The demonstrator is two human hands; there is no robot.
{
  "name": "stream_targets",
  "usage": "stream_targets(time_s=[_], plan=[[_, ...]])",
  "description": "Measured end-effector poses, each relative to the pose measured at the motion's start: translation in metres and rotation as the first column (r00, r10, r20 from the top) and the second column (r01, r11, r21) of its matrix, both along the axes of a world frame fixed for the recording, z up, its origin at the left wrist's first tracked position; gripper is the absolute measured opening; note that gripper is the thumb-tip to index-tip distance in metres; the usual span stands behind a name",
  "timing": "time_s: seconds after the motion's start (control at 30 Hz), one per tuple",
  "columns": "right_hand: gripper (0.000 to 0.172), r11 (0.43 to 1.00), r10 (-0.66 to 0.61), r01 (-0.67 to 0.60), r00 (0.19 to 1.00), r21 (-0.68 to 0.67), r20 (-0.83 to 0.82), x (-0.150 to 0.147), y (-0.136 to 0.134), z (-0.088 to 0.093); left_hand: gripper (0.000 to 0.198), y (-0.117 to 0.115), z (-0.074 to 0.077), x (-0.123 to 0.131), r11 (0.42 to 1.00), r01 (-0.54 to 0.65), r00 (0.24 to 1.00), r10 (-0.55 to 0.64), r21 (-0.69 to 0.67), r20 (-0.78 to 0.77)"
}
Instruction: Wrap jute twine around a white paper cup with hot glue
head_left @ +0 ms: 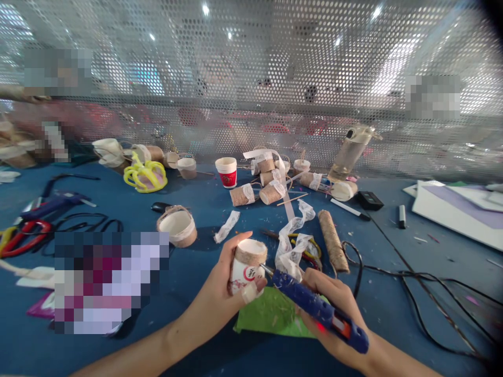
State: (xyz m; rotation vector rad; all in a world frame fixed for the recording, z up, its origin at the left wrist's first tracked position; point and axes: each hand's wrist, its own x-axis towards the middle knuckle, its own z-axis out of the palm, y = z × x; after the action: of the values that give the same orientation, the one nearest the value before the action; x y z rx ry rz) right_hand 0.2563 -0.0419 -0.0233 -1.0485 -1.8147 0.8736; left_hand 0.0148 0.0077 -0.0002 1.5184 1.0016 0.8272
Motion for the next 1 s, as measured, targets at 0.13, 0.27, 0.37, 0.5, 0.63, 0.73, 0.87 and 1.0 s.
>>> stream_targets(time_s=[0.13, 0.27, 0.37, 0.5, 0.63, 0.73, 0.87, 1.0], plan=[[0.027, 1.000, 0.004, -0.004, 1.000, 0.015, 0.030, 0.0009, -0.0005, -0.0001, 0.068, 0.0003, -0.0004, 0.0000, 1.000, 0.000, 1.000, 0.001, 0.021, -0.032], [0.027, 1.000, -0.005, 0.003, 0.998, 0.030, 0.056, 0.0025, -0.0009, 0.0001, 0.068, 0.0000, -0.0002, -0.0003, 1.000, -0.001, 1.000, 0.001, 0.014, -0.026], [0.028, 1.000, -0.004, 0.003, 0.998, 0.028, 0.065, 0.0028, -0.0015, 0.0009, 0.067, -0.0003, -0.0006, -0.0005, 1.000, 0.002, 1.000, -0.001, 0.005, -0.007], [0.029, 1.000, -0.009, 0.008, 0.998, 0.020, 0.065, 0.0023, -0.0030, 0.0026, 0.066, -0.0009, -0.0016, -0.0009, 1.000, 0.007, 1.000, -0.007, -0.007, 0.000], [0.029, 1.000, -0.016, 0.015, 0.998, 0.021, 0.057, 0.0018, -0.0035, 0.0039, 0.066, -0.0001, -0.0019, -0.0011, 1.000, 0.006, 1.000, -0.006, -0.015, -0.009], [0.028, 1.000, -0.022, 0.022, 0.998, 0.005, 0.054, 0.0021, -0.0032, 0.0028, 0.067, 0.0008, -0.0013, -0.0015, 1.000, -0.004, 1.000, 0.004, -0.018, -0.015], [0.028, 0.999, -0.043, 0.045, 0.996, -0.019, 0.074, 0.0035, -0.0036, -0.0003, 0.068, 0.0007, 0.0001, -0.0024, 0.999, -0.005, 1.000, 0.005, -0.040, -0.004], [0.024, 0.999, -0.036, 0.038, 0.996, -0.027, 0.082, 0.0042, -0.0048, -0.0004, 0.067, 0.0003, 0.0002, -0.0029, 1.000, 0.003, 1.000, -0.004, -0.024, -0.020]])
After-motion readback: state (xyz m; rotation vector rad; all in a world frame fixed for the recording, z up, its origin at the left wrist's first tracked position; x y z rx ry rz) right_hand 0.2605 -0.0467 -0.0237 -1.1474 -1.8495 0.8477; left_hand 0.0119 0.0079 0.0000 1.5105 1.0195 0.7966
